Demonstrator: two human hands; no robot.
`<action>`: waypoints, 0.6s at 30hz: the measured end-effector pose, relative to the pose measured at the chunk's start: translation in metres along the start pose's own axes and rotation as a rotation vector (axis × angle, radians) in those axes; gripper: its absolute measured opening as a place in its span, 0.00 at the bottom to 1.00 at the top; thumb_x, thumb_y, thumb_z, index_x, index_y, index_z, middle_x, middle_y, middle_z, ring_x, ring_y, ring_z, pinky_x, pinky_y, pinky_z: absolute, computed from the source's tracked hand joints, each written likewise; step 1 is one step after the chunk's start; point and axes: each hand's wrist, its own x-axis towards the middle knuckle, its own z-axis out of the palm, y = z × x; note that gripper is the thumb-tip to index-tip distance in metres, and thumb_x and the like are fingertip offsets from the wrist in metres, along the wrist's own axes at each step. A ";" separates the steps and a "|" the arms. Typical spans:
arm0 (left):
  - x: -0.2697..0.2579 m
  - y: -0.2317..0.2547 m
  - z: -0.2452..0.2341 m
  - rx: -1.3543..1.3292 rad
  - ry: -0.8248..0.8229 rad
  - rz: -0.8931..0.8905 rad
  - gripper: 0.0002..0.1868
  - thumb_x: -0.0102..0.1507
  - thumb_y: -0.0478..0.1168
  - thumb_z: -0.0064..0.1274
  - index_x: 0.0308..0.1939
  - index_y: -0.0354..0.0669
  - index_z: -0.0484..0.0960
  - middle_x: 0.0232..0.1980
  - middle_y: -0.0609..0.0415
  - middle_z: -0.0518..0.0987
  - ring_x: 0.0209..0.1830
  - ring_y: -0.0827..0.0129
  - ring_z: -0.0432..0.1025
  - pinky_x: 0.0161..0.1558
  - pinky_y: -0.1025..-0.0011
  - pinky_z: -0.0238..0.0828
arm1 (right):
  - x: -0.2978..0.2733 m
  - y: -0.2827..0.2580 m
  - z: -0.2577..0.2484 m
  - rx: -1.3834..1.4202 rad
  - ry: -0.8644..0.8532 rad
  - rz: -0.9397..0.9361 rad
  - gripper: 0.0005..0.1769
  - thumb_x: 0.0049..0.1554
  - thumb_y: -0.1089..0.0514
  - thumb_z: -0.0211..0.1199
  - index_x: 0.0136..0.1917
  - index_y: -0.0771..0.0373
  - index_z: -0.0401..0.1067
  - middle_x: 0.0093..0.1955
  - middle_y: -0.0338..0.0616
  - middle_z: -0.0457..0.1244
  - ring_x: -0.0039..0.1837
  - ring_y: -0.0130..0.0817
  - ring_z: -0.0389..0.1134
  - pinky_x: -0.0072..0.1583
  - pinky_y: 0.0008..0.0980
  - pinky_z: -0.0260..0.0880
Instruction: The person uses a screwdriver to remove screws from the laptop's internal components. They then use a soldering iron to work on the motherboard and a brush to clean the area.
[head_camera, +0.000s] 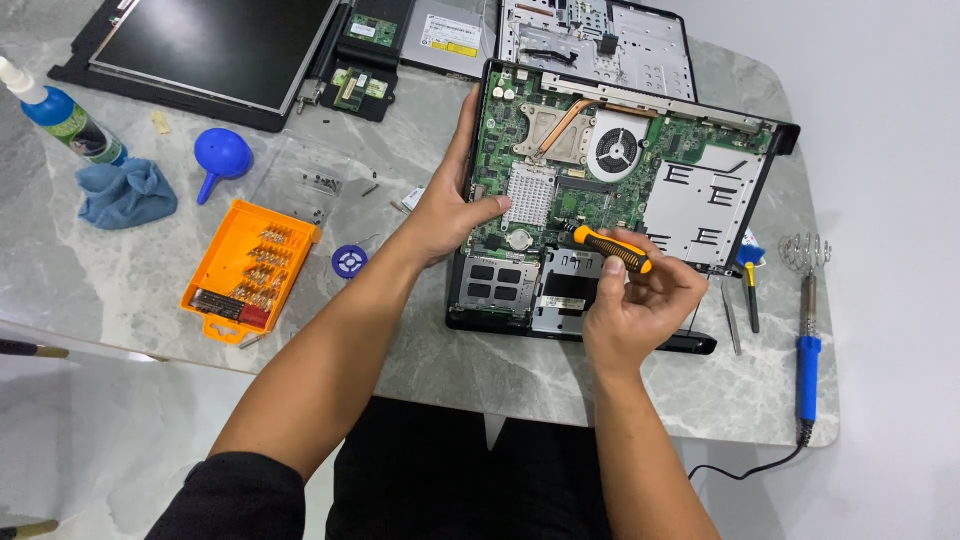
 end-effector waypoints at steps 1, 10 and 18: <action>0.000 0.001 0.000 0.000 0.000 0.000 0.53 0.59 0.27 0.53 0.74 0.60 0.31 0.80 0.51 0.27 0.81 0.58 0.23 0.77 0.56 0.21 | 0.000 0.000 0.000 0.000 0.000 0.000 0.16 0.57 0.70 0.52 0.53 0.59 0.50 0.49 0.61 0.62 0.53 0.50 0.69 0.57 0.36 0.70; 0.000 0.002 0.000 -0.022 0.000 -0.011 0.53 0.59 0.26 0.52 0.74 0.61 0.32 0.80 0.51 0.26 0.81 0.56 0.24 0.77 0.55 0.24 | 0.000 -0.001 0.000 -0.015 -0.007 0.021 0.17 0.57 0.72 0.52 0.53 0.58 0.50 0.49 0.60 0.63 0.53 0.50 0.70 0.51 0.32 0.70; 0.000 0.000 0.000 -0.005 -0.006 0.001 0.52 0.60 0.28 0.52 0.74 0.61 0.31 0.80 0.51 0.26 0.81 0.56 0.23 0.77 0.55 0.21 | 0.000 -0.002 0.000 0.014 -0.015 0.007 0.15 0.58 0.70 0.52 0.53 0.59 0.50 0.49 0.61 0.62 0.53 0.50 0.68 0.57 0.40 0.71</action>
